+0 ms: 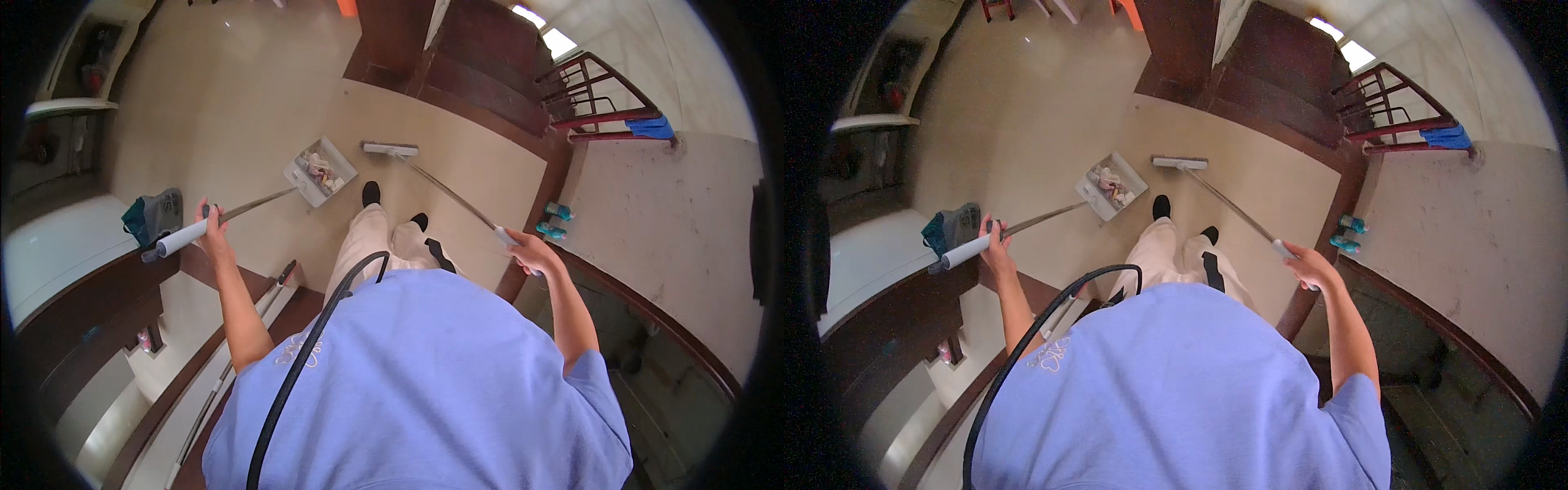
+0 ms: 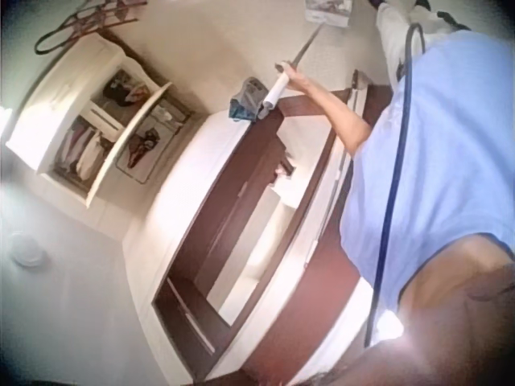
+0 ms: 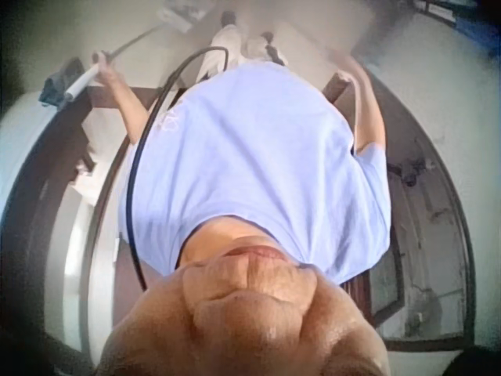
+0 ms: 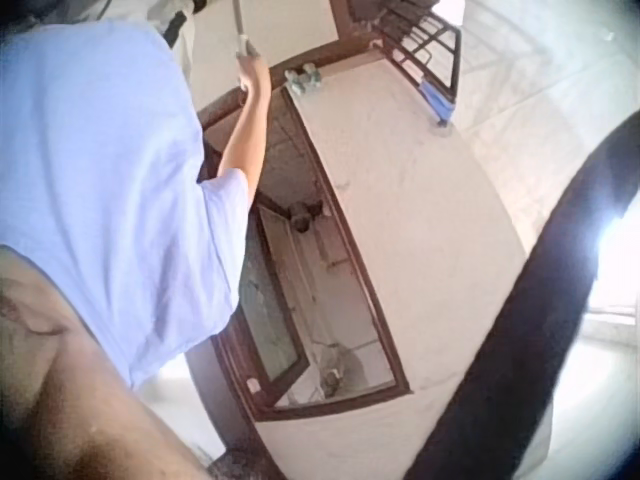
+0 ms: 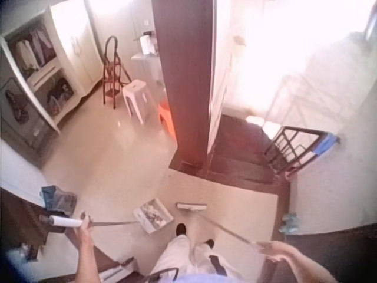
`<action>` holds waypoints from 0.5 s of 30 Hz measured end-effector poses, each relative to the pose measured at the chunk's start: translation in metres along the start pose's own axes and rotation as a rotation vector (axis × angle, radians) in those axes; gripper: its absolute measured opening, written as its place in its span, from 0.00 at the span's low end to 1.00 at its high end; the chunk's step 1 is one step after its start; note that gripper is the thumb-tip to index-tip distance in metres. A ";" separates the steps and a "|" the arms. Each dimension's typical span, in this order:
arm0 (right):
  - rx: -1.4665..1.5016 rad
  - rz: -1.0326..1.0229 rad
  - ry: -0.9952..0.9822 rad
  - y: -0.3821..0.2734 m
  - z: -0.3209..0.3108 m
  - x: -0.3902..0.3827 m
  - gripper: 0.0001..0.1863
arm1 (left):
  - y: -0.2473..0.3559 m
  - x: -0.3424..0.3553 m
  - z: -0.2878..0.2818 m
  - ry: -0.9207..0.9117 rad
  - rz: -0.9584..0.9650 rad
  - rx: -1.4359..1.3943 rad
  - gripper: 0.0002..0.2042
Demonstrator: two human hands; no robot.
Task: The person sweeps debris into a dustpan across tiled floors in multiple rooms, moving a plastic stool to access areas. The person then counts paper currency on a table.
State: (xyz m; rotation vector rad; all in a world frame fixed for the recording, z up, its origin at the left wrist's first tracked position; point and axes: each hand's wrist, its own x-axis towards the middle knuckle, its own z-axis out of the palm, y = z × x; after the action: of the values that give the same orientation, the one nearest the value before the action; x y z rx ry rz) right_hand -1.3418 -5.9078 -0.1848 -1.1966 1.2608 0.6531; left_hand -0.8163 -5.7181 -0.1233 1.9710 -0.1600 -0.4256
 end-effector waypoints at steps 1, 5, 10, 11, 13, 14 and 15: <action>0.125 0.008 0.001 0.011 0.000 -0.011 0.26 | 0.001 -0.001 -0.007 -0.011 -0.003 0.008 0.18; 0.458 0.016 0.096 0.048 0.031 -0.030 0.25 | -0.011 0.001 -0.022 -0.162 0.022 0.038 0.19; 0.349 -0.029 0.198 0.034 0.072 -0.002 0.36 | -0.032 0.014 -0.027 -0.226 -0.009 0.014 0.19; 0.363 0.001 0.188 0.030 0.088 0.005 0.36 | -0.034 0.017 -0.031 -0.231 -0.020 0.007 0.19; 0.389 0.051 0.169 0.023 0.122 0.019 0.37 | -0.034 0.015 -0.038 -0.234 -0.019 0.026 0.19; 0.407 0.046 0.127 0.019 0.123 0.023 0.37 | -0.035 0.011 -0.025 -0.236 -0.025 0.025 0.19; 0.426 0.041 0.086 0.016 0.126 0.023 0.36 | -0.034 0.009 -0.014 -0.235 -0.028 0.023 0.19</action>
State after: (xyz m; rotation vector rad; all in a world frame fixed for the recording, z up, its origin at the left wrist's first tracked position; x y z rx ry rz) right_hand -1.3045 -5.7915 -0.2271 -0.8541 1.4145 0.3398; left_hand -0.8051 -5.6945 -0.1505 1.9436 -0.2882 -0.6763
